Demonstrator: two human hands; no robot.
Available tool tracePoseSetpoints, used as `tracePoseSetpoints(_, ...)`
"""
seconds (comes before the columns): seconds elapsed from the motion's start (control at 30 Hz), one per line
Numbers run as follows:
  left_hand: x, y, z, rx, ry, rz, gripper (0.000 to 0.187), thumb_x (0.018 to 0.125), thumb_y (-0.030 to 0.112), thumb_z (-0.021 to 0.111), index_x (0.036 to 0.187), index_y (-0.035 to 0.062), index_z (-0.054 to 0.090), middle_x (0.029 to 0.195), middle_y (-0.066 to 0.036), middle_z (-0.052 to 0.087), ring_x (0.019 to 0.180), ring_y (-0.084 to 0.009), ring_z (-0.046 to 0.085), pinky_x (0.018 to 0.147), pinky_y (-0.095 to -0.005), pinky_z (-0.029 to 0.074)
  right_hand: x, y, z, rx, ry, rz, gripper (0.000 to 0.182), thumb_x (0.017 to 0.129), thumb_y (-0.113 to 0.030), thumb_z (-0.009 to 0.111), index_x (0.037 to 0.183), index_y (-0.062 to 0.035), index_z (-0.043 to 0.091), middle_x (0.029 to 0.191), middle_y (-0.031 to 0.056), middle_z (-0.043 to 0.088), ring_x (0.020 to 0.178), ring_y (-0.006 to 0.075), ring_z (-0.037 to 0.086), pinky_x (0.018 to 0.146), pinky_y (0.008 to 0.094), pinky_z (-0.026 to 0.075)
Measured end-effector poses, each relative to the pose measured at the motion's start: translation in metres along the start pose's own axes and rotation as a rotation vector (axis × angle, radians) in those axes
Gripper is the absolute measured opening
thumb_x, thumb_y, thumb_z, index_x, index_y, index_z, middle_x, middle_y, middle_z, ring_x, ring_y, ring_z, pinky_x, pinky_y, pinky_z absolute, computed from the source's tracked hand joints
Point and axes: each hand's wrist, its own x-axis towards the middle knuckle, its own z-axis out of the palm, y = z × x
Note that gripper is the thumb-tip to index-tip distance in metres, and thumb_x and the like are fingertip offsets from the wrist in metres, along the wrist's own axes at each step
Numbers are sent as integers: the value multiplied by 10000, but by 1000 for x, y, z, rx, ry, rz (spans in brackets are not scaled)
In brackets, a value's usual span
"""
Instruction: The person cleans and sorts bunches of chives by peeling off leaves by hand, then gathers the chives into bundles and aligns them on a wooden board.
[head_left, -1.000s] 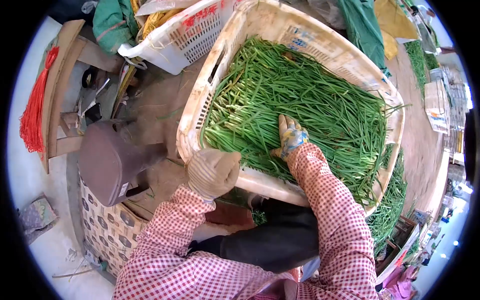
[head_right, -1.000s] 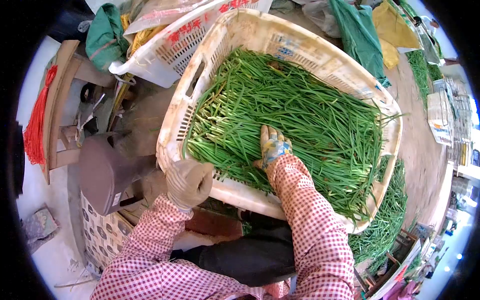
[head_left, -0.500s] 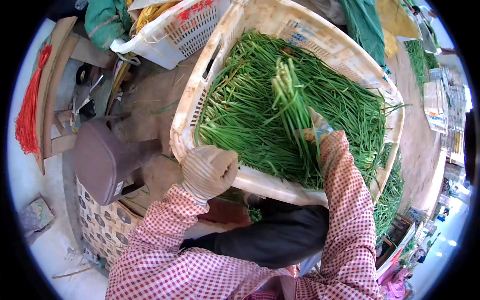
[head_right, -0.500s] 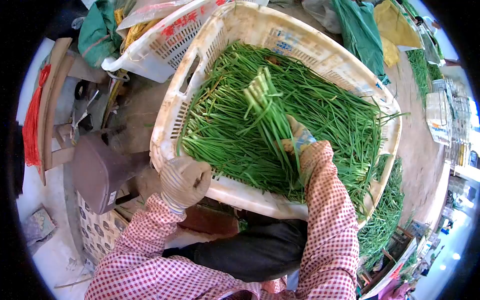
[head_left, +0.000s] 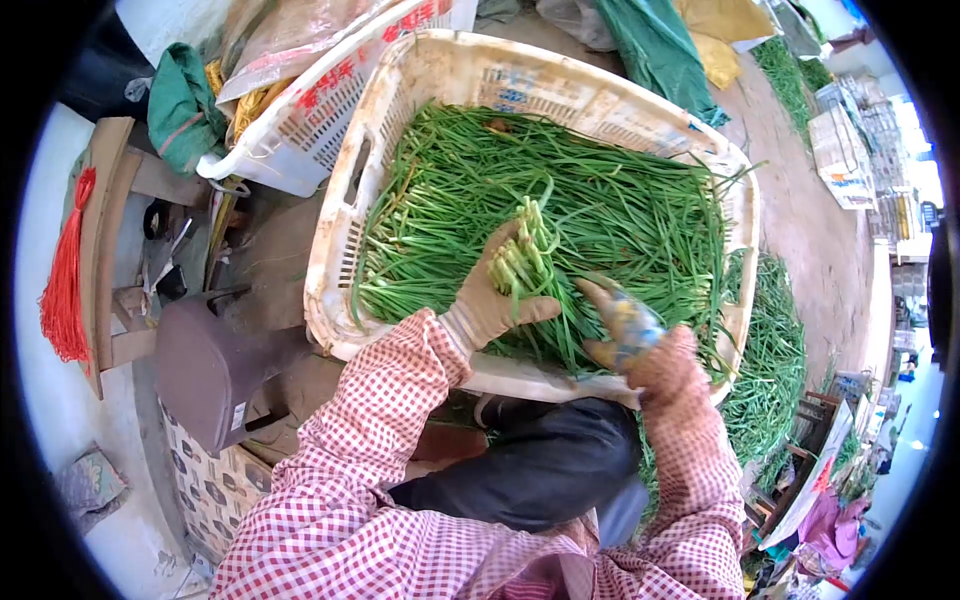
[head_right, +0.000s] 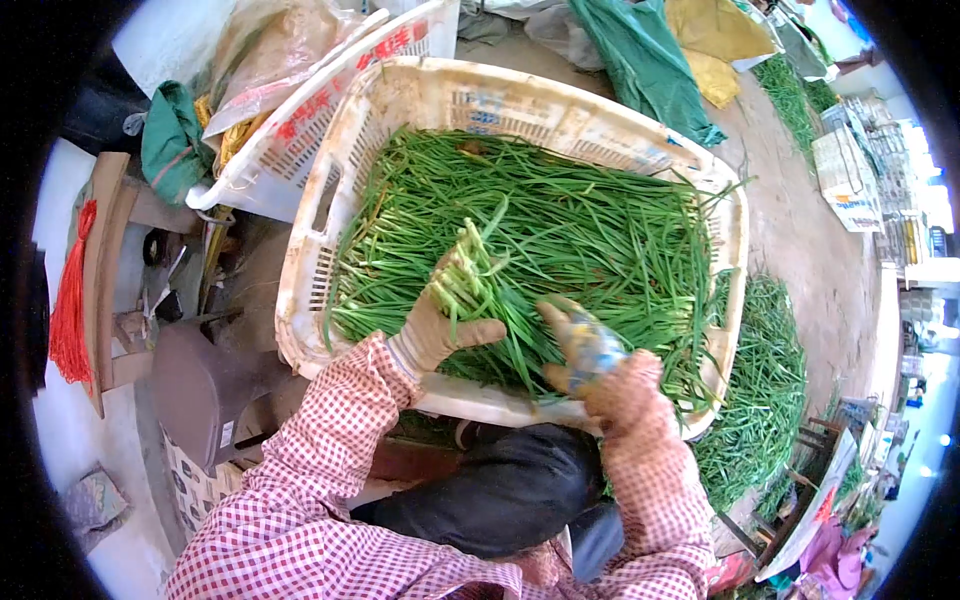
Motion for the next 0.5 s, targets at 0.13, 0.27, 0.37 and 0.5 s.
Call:
tracePoseSetpoints(0.13,-10,3,17,54,-16,130,980,624,122,870,1393,93,263,1222,-43,482,1076,-163,502,949,-317,446,-55,16,-48,337,325,313,708,756,-121,647,1399,-55,357,1375,196,432,1302,301,395,1067,413,344)
tracePoseSetpoints(0.27,-11,-10,57,224,-9,119,858,669,72,816,1360,86,307,1218,-70,495,1039,-177,529,907,-313,479,-39,-23,-40,393,489,-196,1111,618,-392,851,1449,-30,209,1440,229,339,1345,346,324,1099,427,290)
tracePoseSetpoints(0.37,-2,-19,112,-1209,-67,-390,595,786,203,722,1287,90,423,1212,-57,524,1063,-170,540,899,-295,479,-7,-40,16,1095,731,-439,1100,652,-351,849,1447,-10,169,1416,215,371,1318,318,366,1067,380,353)
tracePoseSetpoints(0.5,-23,2,123,-31,-115,39,579,768,223,703,1262,55,451,1268,-107,501,1169,-230,485,981,-365,413,-25,-34,8,856,878,222,765,786,-101,719,1390,-12,258,1160,147,588,1063,234,574,928,339,464)
